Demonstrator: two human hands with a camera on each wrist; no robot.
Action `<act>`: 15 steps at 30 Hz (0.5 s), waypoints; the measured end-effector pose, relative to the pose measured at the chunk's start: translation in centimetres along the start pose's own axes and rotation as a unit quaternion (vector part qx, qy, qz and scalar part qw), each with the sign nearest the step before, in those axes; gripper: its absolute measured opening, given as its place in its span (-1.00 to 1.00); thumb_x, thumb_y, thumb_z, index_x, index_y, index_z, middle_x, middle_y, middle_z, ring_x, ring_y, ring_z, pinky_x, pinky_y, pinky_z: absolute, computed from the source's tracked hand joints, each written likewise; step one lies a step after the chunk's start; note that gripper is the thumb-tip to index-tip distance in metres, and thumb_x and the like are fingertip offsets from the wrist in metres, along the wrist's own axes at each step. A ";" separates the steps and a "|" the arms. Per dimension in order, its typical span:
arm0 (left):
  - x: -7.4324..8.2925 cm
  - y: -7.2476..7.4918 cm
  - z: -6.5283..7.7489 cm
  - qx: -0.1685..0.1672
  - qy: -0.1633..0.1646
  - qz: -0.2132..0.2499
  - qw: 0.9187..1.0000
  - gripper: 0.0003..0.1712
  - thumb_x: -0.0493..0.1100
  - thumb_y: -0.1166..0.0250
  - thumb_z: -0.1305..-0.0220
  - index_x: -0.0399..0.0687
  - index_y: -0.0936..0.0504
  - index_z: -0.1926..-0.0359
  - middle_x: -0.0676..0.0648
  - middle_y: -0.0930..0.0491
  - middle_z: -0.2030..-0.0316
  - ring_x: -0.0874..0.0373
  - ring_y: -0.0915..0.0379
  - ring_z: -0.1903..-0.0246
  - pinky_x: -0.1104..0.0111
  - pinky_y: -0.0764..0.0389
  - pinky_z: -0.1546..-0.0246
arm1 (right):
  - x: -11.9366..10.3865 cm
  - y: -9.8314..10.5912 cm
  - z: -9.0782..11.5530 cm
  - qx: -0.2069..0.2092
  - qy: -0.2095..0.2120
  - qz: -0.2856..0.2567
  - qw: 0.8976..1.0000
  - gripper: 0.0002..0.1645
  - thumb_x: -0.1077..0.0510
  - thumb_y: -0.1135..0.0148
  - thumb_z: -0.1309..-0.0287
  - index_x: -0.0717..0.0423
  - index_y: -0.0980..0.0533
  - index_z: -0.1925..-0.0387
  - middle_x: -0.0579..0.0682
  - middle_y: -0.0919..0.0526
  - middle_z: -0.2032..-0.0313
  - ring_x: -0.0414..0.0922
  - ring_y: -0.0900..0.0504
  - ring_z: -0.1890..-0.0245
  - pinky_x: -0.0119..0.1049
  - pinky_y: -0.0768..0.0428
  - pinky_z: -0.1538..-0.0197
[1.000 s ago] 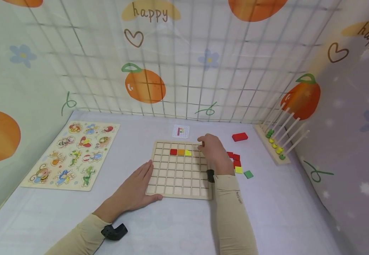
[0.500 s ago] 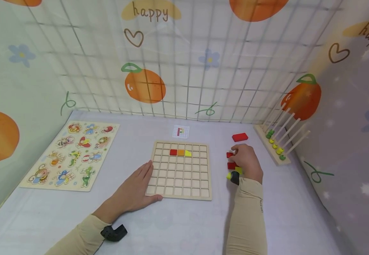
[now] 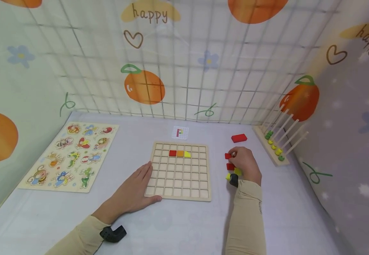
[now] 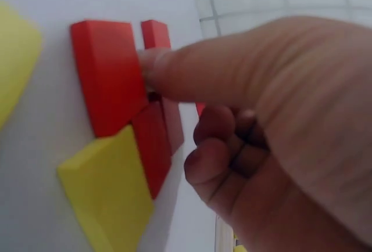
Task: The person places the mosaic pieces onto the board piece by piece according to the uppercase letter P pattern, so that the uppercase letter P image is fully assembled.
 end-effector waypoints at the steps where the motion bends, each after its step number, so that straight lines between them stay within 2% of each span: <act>1: 0.0 0.0 0.0 -0.001 0.001 -0.001 1.000 0.41 0.74 0.08 -0.15 -0.30 0.03 -0.60 -0.23 0.09 -0.63 -0.08 0.07 -0.61 0.13 -0.21 -0.55 | 0.1 -0.1 -0.1 0.002 0.004 0.003 1.000 -0.52 0.17 -0.23 -0.36 0.25 -0.51 -0.24 0.26 -0.59 -0.08 0.12 -0.53 -0.02 -0.05 -0.66 -0.09; 8: 0.2 0.1 0.0 0.000 0.000 0.001 1.000 0.39 0.72 0.03 -0.17 -0.31 0.01 -0.59 -0.24 0.07 -0.62 -0.09 0.05 -0.60 0.13 -0.22 -0.55 | 0.0 -0.3 -0.3 0.006 0.009 0.002 1.000 -0.49 0.03 -0.31 -0.27 0.28 -0.57 -0.12 0.20 -0.64 0.06 0.05 -0.55 0.13 -0.23 -0.64 0.15; 15: 0.1 0.1 -0.1 0.000 -0.003 -0.003 1.000 0.39 0.72 0.05 -0.18 -0.32 0.01 -0.59 -0.25 0.08 -0.63 -0.09 0.06 -0.60 0.14 -0.21 -0.55 | 0.1 -0.3 -0.2 0.006 0.006 -0.010 1.000 -0.46 -0.03 -0.26 -0.27 0.23 -0.55 -0.15 0.20 -0.63 0.00 0.06 -0.55 0.07 -0.22 -0.65 0.10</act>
Point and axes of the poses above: each hand's wrist, its own z-axis away from the middle knuckle, its own y-axis out of the back of the hand, x = y × z, the point moved 1 cm from there along -z, towards the middle knuckle
